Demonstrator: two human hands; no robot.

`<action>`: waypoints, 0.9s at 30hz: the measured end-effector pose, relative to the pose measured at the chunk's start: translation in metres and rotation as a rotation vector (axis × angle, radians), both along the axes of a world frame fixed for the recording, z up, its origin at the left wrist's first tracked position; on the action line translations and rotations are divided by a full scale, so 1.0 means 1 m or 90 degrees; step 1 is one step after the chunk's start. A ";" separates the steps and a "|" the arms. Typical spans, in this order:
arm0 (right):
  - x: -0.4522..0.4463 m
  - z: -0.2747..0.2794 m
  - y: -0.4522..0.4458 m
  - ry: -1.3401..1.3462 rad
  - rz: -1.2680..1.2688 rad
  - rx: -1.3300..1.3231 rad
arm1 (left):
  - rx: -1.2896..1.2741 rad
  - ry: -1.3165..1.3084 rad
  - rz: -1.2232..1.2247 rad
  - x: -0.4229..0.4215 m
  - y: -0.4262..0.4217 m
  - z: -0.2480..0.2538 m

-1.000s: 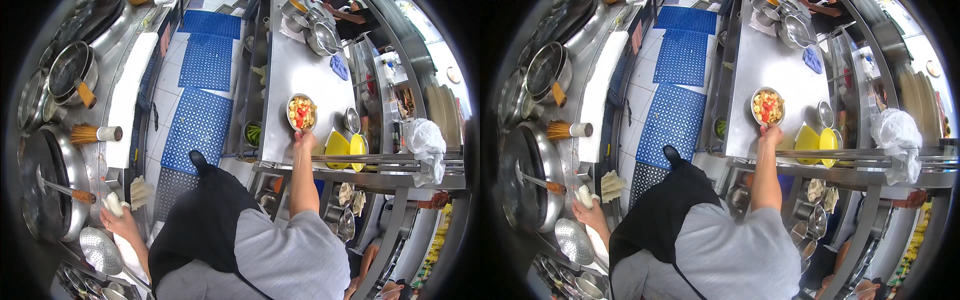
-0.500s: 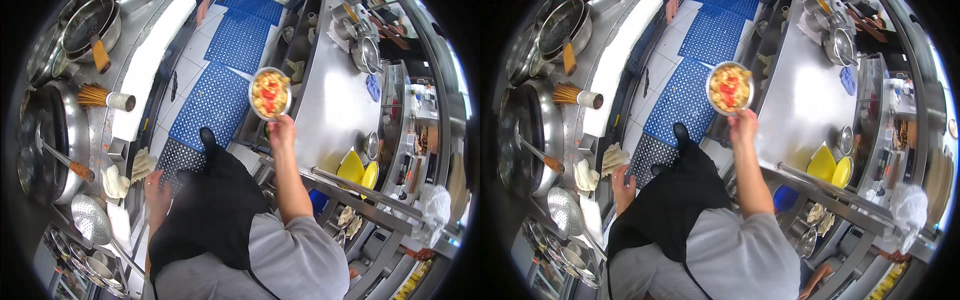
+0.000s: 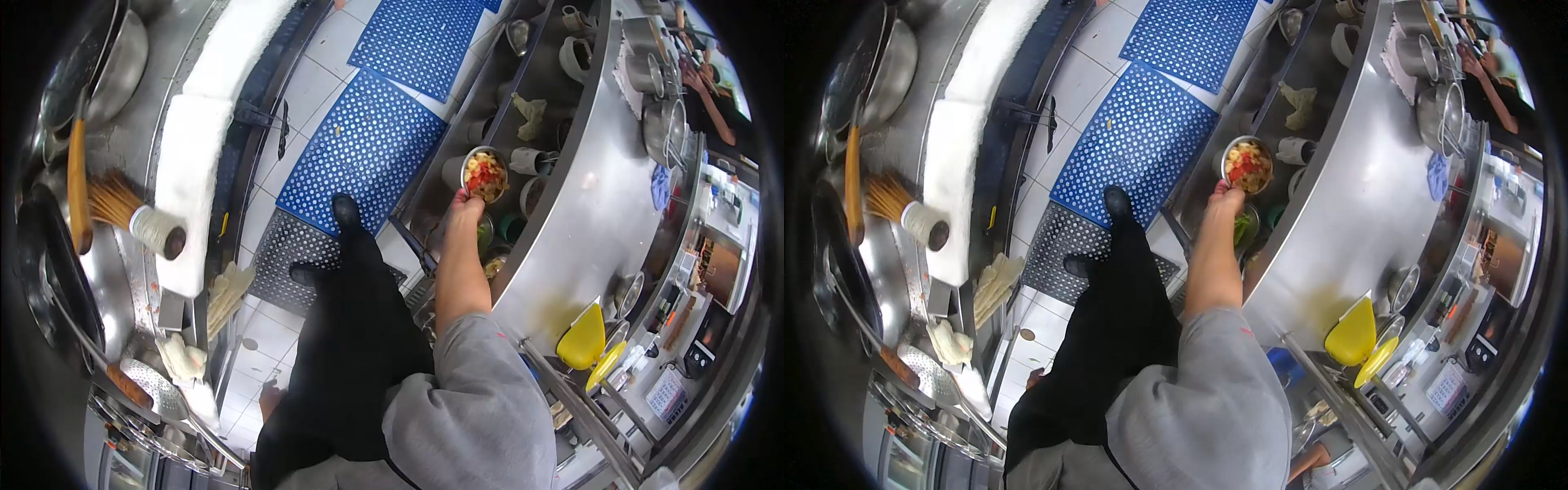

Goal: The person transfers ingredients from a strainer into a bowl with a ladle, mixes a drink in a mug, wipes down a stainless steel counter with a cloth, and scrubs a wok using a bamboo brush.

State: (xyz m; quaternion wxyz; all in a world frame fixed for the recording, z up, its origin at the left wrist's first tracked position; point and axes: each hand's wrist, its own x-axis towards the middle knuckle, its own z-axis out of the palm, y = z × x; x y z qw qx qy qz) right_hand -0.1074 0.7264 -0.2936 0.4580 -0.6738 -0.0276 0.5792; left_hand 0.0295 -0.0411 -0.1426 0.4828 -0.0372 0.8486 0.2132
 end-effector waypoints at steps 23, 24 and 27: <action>-0.149 0.118 -0.099 0.042 0.785 0.233 | 0.006 0.108 0.395 -0.054 0.114 0.041; -0.166 0.167 -0.139 0.072 0.892 0.301 | -0.024 0.149 0.345 -0.039 0.118 0.050; -0.197 0.253 -0.253 0.154 1.218 0.397 | -0.077 0.252 0.449 0.006 0.098 0.040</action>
